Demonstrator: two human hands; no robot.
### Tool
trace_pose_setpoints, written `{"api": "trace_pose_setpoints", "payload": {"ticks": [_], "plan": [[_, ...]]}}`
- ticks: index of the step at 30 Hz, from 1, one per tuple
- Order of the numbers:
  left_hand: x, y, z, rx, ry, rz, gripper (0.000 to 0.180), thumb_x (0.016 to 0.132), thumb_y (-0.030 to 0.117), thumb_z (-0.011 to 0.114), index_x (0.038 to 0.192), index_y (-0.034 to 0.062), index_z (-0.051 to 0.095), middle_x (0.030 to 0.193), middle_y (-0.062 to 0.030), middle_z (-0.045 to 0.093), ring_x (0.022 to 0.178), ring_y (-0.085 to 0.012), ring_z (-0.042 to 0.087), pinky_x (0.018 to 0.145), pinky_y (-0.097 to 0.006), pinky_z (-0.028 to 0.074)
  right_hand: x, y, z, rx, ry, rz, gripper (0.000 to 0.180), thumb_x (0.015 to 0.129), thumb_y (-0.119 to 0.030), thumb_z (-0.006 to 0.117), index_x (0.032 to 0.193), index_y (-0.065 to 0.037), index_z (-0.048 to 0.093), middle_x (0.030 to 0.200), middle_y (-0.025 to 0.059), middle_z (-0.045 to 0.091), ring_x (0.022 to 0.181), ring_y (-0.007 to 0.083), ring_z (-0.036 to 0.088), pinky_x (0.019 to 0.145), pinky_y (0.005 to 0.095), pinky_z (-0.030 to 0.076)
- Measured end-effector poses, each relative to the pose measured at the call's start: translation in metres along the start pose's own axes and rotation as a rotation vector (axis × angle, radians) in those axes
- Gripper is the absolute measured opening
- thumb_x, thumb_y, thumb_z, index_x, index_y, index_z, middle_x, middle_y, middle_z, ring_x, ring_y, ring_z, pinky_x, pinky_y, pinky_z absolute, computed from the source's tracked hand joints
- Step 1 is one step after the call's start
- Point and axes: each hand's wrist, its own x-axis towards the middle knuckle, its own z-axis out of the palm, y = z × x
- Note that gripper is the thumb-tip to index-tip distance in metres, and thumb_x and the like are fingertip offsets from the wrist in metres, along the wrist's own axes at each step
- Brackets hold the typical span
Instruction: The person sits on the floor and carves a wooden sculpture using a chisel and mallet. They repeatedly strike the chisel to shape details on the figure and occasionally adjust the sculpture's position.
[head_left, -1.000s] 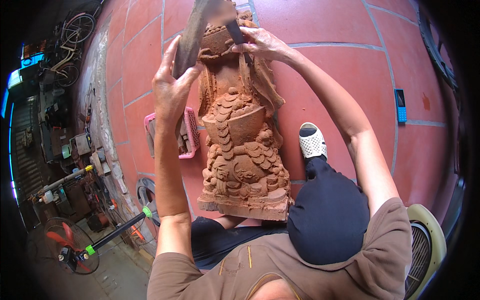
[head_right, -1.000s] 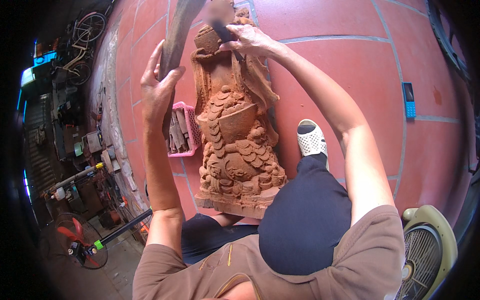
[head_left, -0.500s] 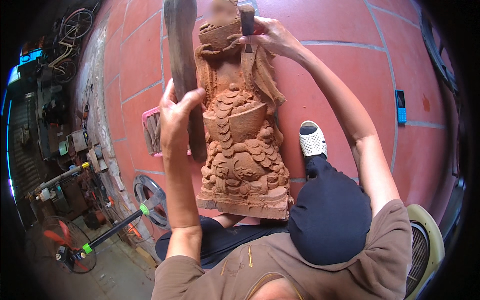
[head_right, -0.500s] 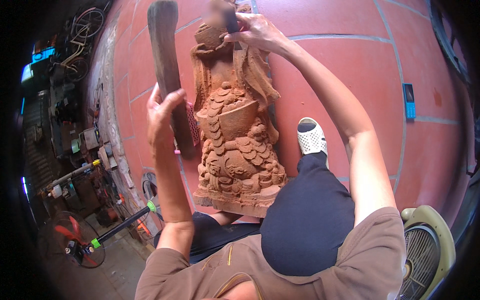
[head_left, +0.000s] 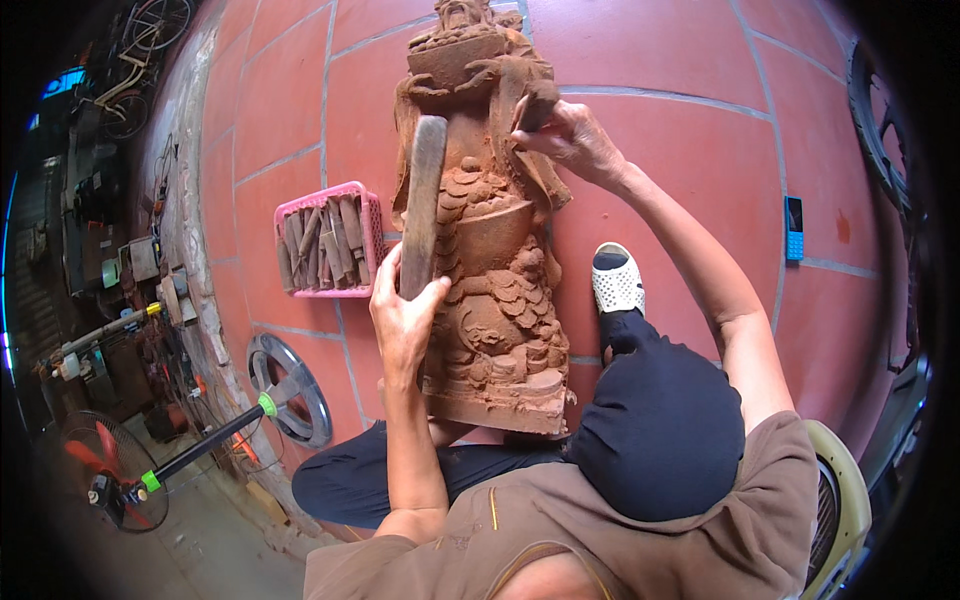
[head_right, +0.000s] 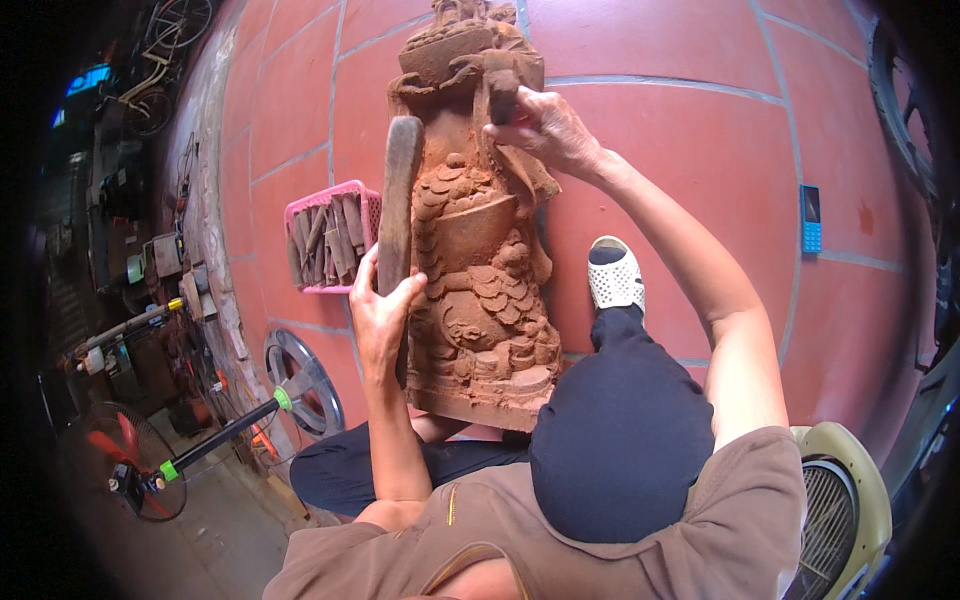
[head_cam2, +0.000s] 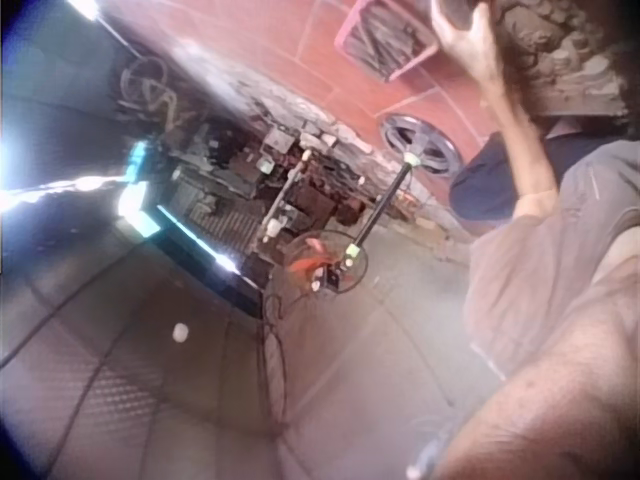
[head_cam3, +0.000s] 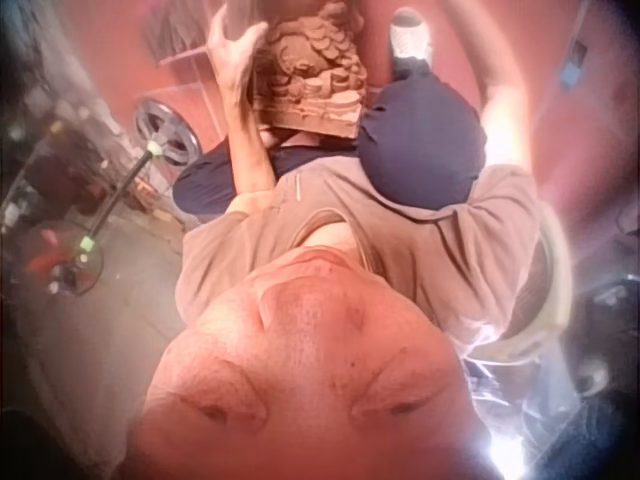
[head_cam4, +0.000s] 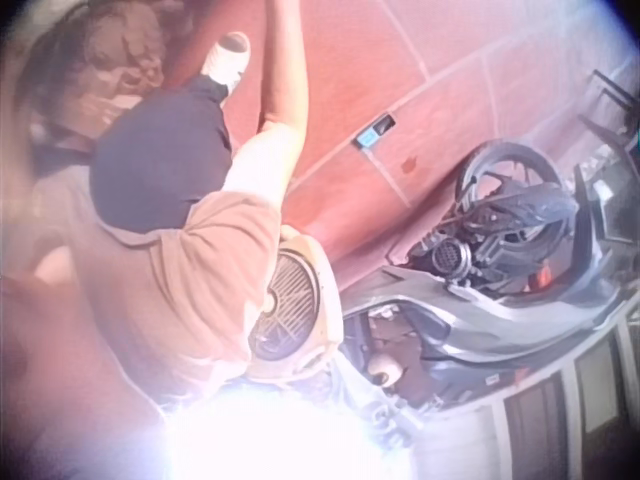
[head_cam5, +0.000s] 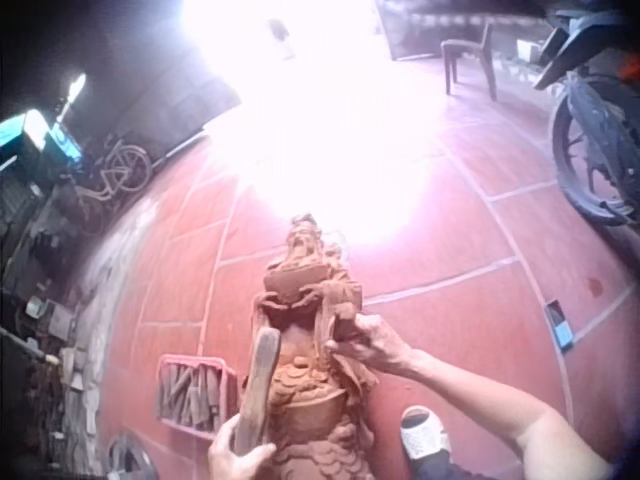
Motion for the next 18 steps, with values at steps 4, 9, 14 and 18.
{"api": "trace_pose_setpoints", "payload": {"ticks": [4, 9, 14, 18], "plan": [[-0.033, -0.008, -0.013, 0.213, 0.015, 0.115, 0.062, 0.072, 0.007, 0.074, 0.130, -0.0012, 0.056, 0.117, -0.0131, 0.064, 0.106, -0.0197, 0.062, 0.094, -0.033, 0.049, 0.010, 0.005, -0.002, 0.055, 0.062, 0.002, 0.019, 0.091, -0.014, 0.071, 0.105, -0.007, 0.060, 0.092, 0.0039, 0.068, 0.079, 0.0136, 0.064, 0.070, 0.0308, 0.054], [-0.059, -0.018, -0.018, 0.359, -0.073, 0.224, 0.064, 0.066, 0.002, 0.070, 0.128, 0.0062, 0.057, 0.110, -0.0133, 0.060, 0.102, -0.0301, 0.062, 0.089, -0.038, 0.051, 0.012, -0.011, 0.008, -0.242, 0.050, -0.103, 0.021, 0.091, -0.015, 0.071, 0.104, -0.003, 0.058, 0.097, 0.0039, 0.067, 0.088, 0.0162, 0.067, 0.073, 0.0326, 0.055], [-0.062, -0.016, -0.021, 0.468, -0.198, 0.199, 0.069, 0.067, 0.000, 0.069, 0.133, 0.0094, 0.053, 0.112, -0.0160, 0.056, 0.104, -0.0347, 0.060, 0.092, -0.042, 0.049, -0.013, -0.004, 0.000, -0.067, -0.062, 0.133, 0.028, 0.092, -0.022, 0.071, 0.108, -0.002, 0.060, 0.093, 0.0132, 0.071, 0.082, 0.0200, 0.070, 0.075, 0.0336, 0.056], [-0.058, -0.014, -0.029, 0.433, -0.289, 0.119, 0.075, 0.067, -0.002, 0.071, 0.138, 0.0104, 0.051, 0.116, -0.0158, 0.054, 0.109, -0.0344, 0.057, 0.097, -0.041, 0.046, -0.011, -0.008, 0.009, 0.196, 0.126, 0.146, 0.030, 0.091, -0.023, 0.073, 0.111, -0.004, 0.062, 0.092, 0.0100, 0.071, 0.088, 0.0166, 0.070, 0.077, 0.0334, 0.056]]}}
